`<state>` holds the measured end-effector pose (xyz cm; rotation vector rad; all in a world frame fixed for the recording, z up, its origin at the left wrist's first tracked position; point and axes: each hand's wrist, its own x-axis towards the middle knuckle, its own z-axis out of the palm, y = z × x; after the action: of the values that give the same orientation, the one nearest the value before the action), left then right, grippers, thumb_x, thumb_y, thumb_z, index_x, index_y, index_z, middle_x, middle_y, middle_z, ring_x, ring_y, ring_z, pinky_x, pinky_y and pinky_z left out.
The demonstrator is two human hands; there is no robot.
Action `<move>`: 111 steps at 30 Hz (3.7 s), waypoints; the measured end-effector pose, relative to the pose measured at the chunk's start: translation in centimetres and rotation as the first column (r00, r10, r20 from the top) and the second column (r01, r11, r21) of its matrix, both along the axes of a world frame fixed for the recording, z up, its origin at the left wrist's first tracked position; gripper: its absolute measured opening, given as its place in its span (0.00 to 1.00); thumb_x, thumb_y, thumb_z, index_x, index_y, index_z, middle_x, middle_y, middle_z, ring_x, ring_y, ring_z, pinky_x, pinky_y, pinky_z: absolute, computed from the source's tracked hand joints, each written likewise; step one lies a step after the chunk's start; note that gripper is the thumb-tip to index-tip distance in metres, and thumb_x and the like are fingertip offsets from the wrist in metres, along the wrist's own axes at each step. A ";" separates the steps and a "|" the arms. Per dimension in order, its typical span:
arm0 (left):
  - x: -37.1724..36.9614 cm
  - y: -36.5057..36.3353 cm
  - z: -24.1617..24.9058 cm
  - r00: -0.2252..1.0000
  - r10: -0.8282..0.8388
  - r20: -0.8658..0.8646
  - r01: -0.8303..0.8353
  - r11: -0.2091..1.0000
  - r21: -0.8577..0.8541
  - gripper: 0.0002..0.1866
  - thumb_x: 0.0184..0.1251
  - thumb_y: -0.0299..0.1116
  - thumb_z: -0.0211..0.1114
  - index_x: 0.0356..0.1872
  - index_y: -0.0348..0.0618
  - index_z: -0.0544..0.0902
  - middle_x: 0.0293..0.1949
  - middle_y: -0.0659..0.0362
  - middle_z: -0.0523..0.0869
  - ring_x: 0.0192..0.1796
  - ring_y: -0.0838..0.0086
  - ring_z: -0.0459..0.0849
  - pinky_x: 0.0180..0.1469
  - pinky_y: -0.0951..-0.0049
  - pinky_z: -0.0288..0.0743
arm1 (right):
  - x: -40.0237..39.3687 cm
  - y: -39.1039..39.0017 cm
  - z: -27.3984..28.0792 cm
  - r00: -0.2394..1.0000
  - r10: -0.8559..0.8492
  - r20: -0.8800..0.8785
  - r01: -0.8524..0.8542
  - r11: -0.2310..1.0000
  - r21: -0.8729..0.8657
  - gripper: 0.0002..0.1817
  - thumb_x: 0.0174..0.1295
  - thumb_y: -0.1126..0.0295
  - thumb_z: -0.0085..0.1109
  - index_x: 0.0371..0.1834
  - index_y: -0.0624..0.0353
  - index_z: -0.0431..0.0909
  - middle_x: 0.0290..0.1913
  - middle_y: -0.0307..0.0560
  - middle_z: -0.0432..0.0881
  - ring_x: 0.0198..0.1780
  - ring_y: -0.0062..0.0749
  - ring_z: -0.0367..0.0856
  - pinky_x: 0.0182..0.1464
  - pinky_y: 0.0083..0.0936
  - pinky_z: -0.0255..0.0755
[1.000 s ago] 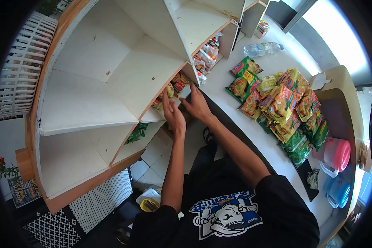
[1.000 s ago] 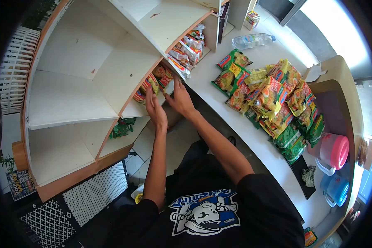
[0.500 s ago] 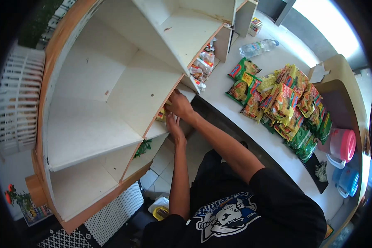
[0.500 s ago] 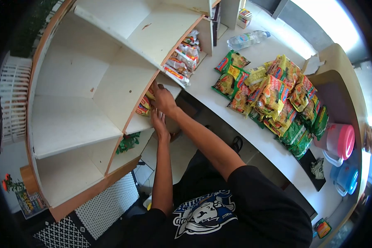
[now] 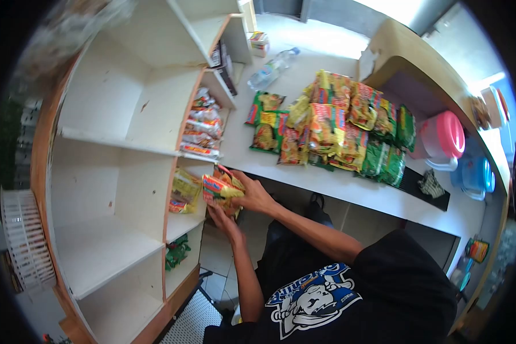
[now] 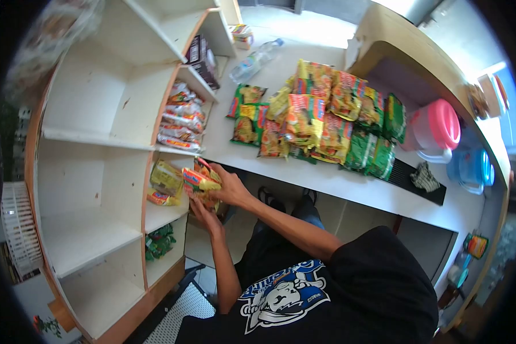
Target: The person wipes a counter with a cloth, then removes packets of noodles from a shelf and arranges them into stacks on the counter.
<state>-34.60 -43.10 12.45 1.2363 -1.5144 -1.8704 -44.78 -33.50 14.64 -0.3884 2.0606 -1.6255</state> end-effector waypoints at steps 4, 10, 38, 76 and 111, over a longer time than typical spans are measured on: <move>-0.3 2.3 1.9 0.969 -0.224 -0.101 0.230 0.971 0.057 0.35 0.82 0.53 0.50 0.77 0.41 0.58 0.70 0.50 0.69 0.68 0.63 0.74 0.68 0.64 0.68 | 2.6 6.0 2.7 0.996 -0.032 0.088 0.034 0.999 -0.023 0.47 0.49 0.66 0.71 0.74 0.60 0.60 0.55 0.67 0.83 0.57 0.60 0.83 0.61 0.42 0.76; -0.5 8.7 6.4 0.879 -0.468 -0.092 0.468 0.883 -0.030 0.28 0.84 0.50 0.47 0.71 0.38 0.67 0.61 0.53 0.77 0.60 0.71 0.78 0.62 0.68 0.71 | 5.4 13.3 8.5 0.996 -0.092 -0.017 0.092 0.995 0.047 0.46 0.59 0.59 0.71 0.74 0.70 0.57 0.66 0.70 0.73 0.68 0.57 0.73 0.70 0.39 0.67; -7.6 26.8 6.7 0.667 -0.705 -0.240 0.745 0.636 0.201 0.32 0.81 0.32 0.52 0.78 0.30 0.54 0.79 0.48 0.59 0.78 0.67 0.62 0.78 0.67 0.56 | -3.5 27.3 4.3 0.646 -0.577 -0.499 0.762 0.528 0.376 0.36 0.71 0.59 0.57 0.74 0.72 0.59 0.66 0.69 0.70 0.64 0.60 0.68 0.65 0.46 0.64; 0.9 15.6 2.8 0.985 -0.136 -0.102 0.160 0.942 0.295 0.25 0.82 0.40 0.49 0.71 0.34 0.70 0.69 0.49 0.76 0.70 0.62 0.77 0.68 0.65 0.72 | 2.3 25.1 5.4 0.755 -0.066 -0.652 0.014 0.996 -0.084 0.09 0.56 0.84 0.57 0.39 0.64 0.81 0.36 0.53 0.82 0.38 0.45 0.82 0.40 0.34 0.75; -2.1 -5.5 -1.0 0.956 0.185 -0.227 -0.165 0.981 0.104 0.32 0.78 0.49 0.50 0.73 0.39 0.62 0.70 0.49 0.68 0.71 0.60 0.70 0.73 0.57 0.64 | -1.1 -15.0 -0.6 0.933 0.254 -0.257 -0.205 0.958 0.200 0.40 0.50 0.58 0.70 0.61 0.70 0.62 0.48 0.68 0.81 0.45 0.66 0.83 0.50 0.51 0.80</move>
<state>-36.67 -48.59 11.47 1.1000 -1.1739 -1.9025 -45.91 -48.49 14.03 -0.8080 2.2391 -1.3042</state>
